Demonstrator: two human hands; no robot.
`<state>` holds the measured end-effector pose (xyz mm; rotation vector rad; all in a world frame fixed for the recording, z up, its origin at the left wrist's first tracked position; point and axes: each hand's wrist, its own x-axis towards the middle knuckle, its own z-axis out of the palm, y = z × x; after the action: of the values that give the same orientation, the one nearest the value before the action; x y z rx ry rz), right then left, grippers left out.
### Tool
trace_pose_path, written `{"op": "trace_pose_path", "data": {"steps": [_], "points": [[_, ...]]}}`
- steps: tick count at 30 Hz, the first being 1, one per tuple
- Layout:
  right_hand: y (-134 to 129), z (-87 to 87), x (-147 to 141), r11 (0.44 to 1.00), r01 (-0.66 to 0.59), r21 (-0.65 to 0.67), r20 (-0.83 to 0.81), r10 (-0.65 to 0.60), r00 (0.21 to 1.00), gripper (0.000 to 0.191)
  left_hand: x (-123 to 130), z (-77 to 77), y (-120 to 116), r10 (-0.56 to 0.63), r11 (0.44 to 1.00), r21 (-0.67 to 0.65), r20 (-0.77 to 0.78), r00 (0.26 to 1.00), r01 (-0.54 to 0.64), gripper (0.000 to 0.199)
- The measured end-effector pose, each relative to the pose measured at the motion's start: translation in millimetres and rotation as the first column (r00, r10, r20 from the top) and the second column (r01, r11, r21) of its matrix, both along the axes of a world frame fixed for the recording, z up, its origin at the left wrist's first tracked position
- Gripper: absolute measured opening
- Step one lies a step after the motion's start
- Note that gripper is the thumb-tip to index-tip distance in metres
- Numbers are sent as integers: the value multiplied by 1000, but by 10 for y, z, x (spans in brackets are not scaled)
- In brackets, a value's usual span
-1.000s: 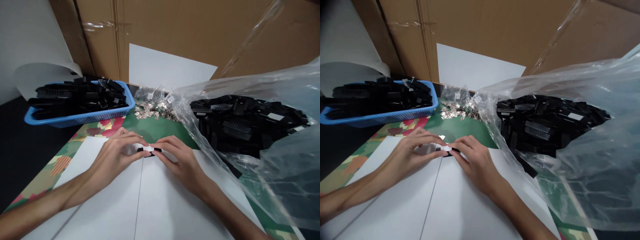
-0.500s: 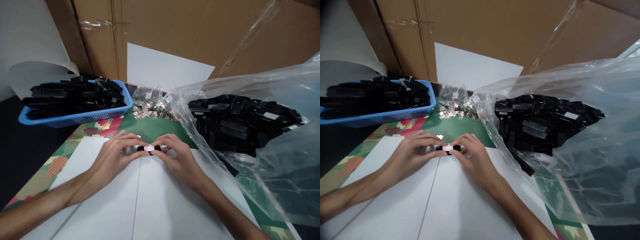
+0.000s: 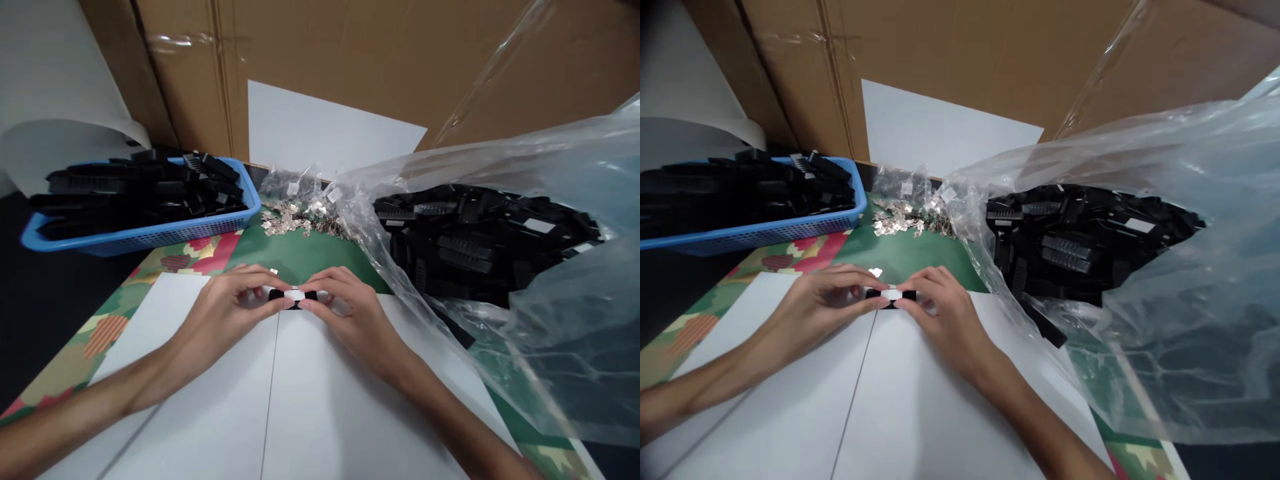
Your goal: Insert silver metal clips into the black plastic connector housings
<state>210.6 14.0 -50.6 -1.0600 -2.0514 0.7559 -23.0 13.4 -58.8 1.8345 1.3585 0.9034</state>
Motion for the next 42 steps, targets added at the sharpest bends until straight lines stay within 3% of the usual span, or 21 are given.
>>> {"op": "trace_pose_path", "data": {"steps": [3,7,10,12,14,19,23,26,30,33,36,42], "points": [[1,-31,0,990,-17,139,35,13,999,17,6,16,6,-23,999,-25,30,999,24,18],[-15,-72,19,951,-92,297,126,56,990,20,4,54,4,-33,999,-16,-45,998,33,21],[-51,-63,33,902,-187,388,297,70,952,27,-7,60,-44,-35,981,178,-223,974,76,20],[-77,-51,39,873,-243,423,398,61,915,32,-20,44,-90,-5,904,392,-384,923,168,19],[-89,-50,45,878,-242,414,420,51,906,34,-38,20,-128,46,790,544,-510,859,281,25],[-55,-101,65,947,-101,304,207,38,978,24,-87,7,-136,69,605,598,-697,714,525,39],[-56,-121,42,950,-88,301,193,30,981,23,-114,35,-50,-4,552,570,-728,686,608,42],[-94,-111,-4,926,-93,366,259,-5,966,27,-131,29,16,-95,506,583,-694,713,635,38],[-116,-105,-37,888,-76,454,275,-58,960,27,-159,11,29,-74,447,663,-642,763,601,32],[-79,-132,-9,912,-50,407,195,-33,980,20,-186,18,44,-60,437,691,-616,785,576,26],[-25,-163,38,953,-16,303,101,-15,995,16,-204,28,103,-58,492,676,-604,795,549,37],[12,-99,54,997,48,-65,-75,-53,996,46,-191,79,185,-243,516,602,-580,778,609,32]]}}
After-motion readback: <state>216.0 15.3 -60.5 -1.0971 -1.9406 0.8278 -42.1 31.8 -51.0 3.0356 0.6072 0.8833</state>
